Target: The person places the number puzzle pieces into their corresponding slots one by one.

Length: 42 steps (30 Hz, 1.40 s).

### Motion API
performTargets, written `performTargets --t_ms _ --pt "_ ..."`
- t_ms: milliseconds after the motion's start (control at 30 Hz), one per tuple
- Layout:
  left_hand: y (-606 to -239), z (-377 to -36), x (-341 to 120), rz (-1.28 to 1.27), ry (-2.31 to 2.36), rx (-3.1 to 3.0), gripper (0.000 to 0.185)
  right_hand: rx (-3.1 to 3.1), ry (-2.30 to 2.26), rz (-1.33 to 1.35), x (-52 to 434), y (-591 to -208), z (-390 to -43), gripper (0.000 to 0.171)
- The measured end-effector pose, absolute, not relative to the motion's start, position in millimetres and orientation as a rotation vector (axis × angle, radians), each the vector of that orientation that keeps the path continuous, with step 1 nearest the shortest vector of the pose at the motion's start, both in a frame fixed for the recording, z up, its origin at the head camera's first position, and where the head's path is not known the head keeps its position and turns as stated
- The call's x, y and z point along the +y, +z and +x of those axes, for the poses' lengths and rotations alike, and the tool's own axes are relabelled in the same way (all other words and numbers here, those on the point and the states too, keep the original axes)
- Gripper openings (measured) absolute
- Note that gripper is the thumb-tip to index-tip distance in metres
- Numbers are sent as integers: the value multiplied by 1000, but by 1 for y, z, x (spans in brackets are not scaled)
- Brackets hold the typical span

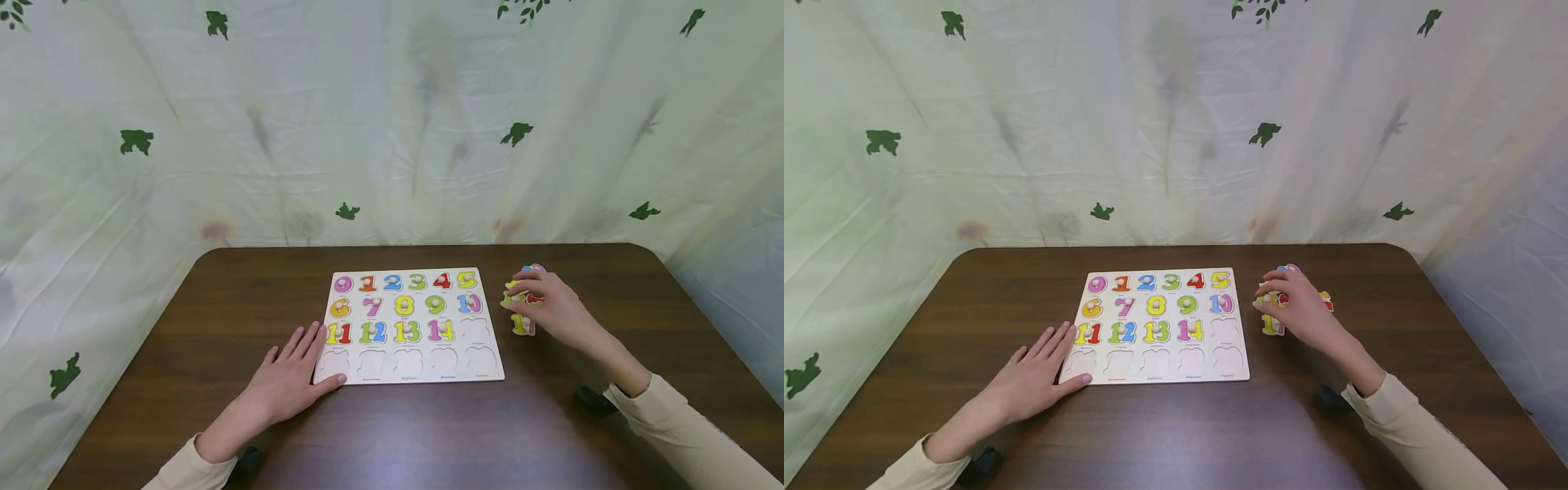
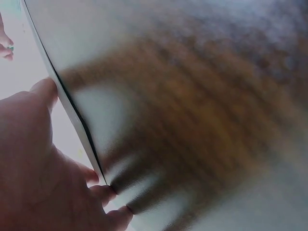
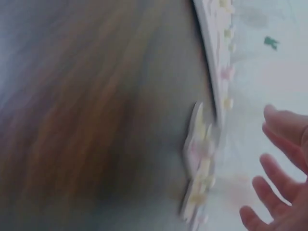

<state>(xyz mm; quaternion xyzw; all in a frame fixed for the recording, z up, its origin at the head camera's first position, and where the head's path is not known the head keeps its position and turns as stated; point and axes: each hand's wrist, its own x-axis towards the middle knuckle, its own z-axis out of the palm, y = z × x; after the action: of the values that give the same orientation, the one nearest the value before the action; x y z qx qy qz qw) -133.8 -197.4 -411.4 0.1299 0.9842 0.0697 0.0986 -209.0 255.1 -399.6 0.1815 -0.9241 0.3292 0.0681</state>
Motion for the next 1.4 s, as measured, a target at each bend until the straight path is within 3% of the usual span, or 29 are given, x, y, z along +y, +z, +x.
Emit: performTargets --t_ms 700,1067,1400 --pt "-412 -133 -198 404 218 2927 101 -2817 774 149 332 -406 -197 29" --pt "-412 -134 -198 401 216 2927 100 -2940 628 1 338 -412 -208 37" --pt "-414 -135 -198 396 207 2928 102 -2919 617 39 334 -415 -220 26"
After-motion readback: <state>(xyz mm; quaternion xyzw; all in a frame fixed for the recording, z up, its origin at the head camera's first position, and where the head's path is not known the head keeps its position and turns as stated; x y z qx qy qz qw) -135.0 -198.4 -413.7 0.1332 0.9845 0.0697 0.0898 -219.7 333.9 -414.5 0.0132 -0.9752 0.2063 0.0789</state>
